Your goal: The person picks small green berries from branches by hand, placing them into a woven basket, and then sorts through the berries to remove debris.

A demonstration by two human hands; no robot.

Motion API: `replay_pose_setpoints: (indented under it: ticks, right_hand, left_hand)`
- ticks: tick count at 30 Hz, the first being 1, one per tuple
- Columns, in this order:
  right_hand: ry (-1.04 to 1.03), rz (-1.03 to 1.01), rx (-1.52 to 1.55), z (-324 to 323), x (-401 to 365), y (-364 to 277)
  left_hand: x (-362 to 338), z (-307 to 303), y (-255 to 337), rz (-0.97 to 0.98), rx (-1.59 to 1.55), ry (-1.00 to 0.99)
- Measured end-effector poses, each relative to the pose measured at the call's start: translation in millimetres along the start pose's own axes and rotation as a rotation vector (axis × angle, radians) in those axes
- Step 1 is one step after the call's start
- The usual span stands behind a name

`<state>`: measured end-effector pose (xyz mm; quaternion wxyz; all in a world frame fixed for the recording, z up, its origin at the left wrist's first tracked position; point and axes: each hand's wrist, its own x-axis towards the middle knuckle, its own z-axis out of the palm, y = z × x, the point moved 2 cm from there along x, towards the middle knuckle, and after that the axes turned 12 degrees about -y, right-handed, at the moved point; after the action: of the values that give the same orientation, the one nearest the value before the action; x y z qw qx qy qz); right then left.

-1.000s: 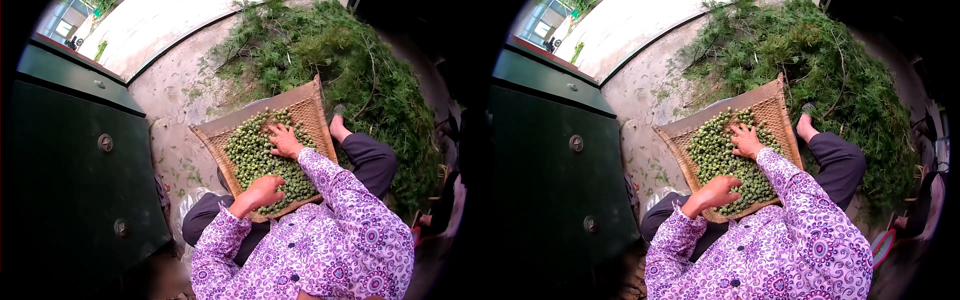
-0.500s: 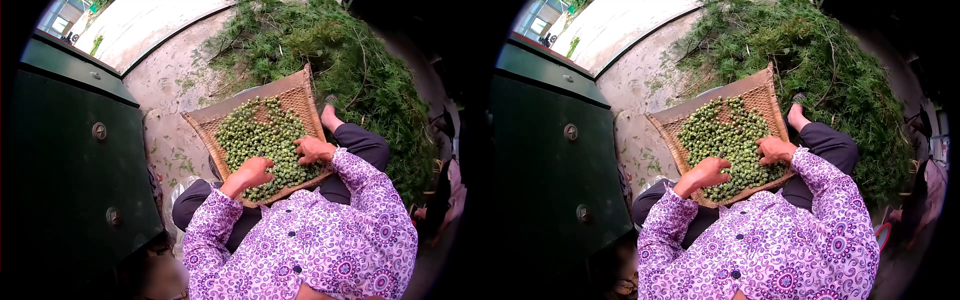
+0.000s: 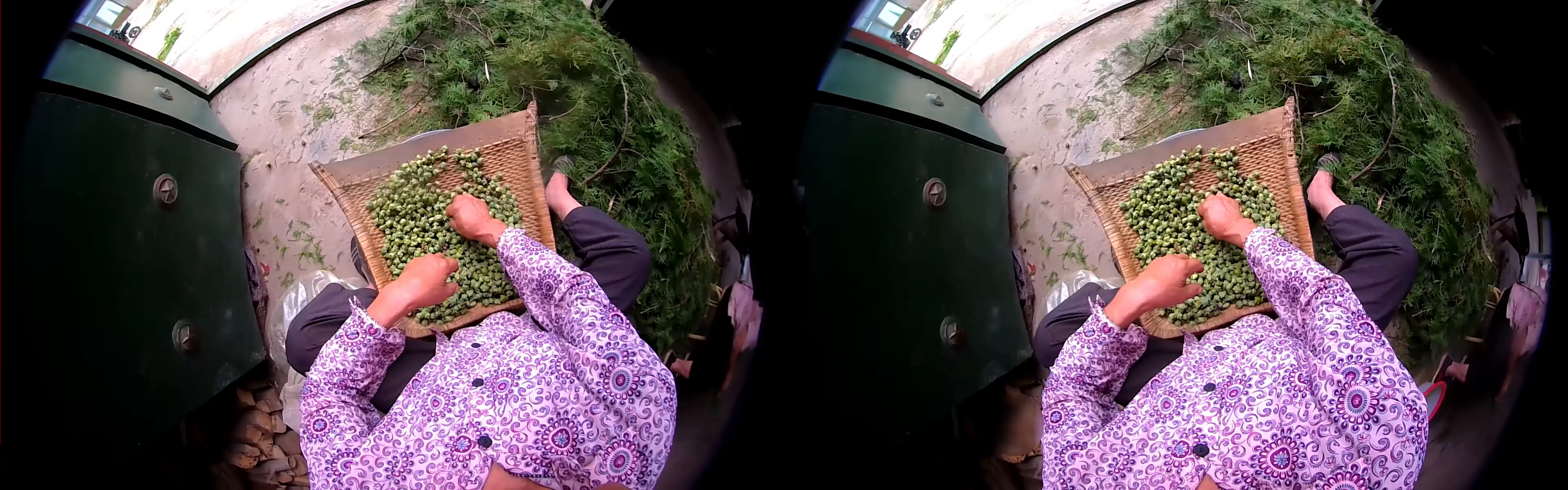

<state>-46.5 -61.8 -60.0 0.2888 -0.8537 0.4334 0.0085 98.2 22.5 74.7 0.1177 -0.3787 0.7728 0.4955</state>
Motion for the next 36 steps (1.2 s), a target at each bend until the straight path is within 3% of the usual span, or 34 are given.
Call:
replay_pose_setpoints:
  ticks: [6, 11, 15, 17, 19, 21, 23, 25, 31, 33, 36]
  right_hand:
    - [0.032, 0.221, 0.01, 20, -4, -14]
    - [-0.024, 0.526, 0.288, 15, 4, -16]
    - [0.029, 0.593, 0.263, 26, 10, -13]
    - [0.059, 0.59, 0.235, 28, 7, -9]
    - [0.087, 0.485, 0.441, 21, -2, -5]
    - [0.183, 0.418, 0.622, 16, -17, 4]
    - [0.061, 0.389, 0.837, -16, -41, -9]
    - [-0.053, 0.299, 1.365, -24, -61, -16]
    - [-0.158, 0.065, 1.458, -70, -96, -57]
    - [-0.136, 0.075, 1.447, -79, -103, -62]
    - [-0.109, 0.065, 1.166, -96, -114, -60]
  left_hand:
    - [-4, 3, 1, -0.01, -0.007, -0.007]
    - [-3, 3, 3, -0.013, 0.014, -0.013]
    - [-2, 5, 3, 0.015, 0.01, 0.03]
    - [-1, 2, 3, -0.016, 0.025, -0.002]
    - [-3, 1, 2, -0.047, 0.039, -0.03]
    - [-5, 0, -3, -0.046, 0.004, 0.114]
    - [-4, 1, -8, -0.067, -0.064, 0.283]
    - [-5, -6, -3, -0.063, -0.118, 0.385]
    - [8, -7, 11, 0.076, -0.478, 0.428]
    - [19, -4, 12, 0.158, -0.626, 0.444]
    - [16, -11, 21, 0.125, -0.435, 0.399]
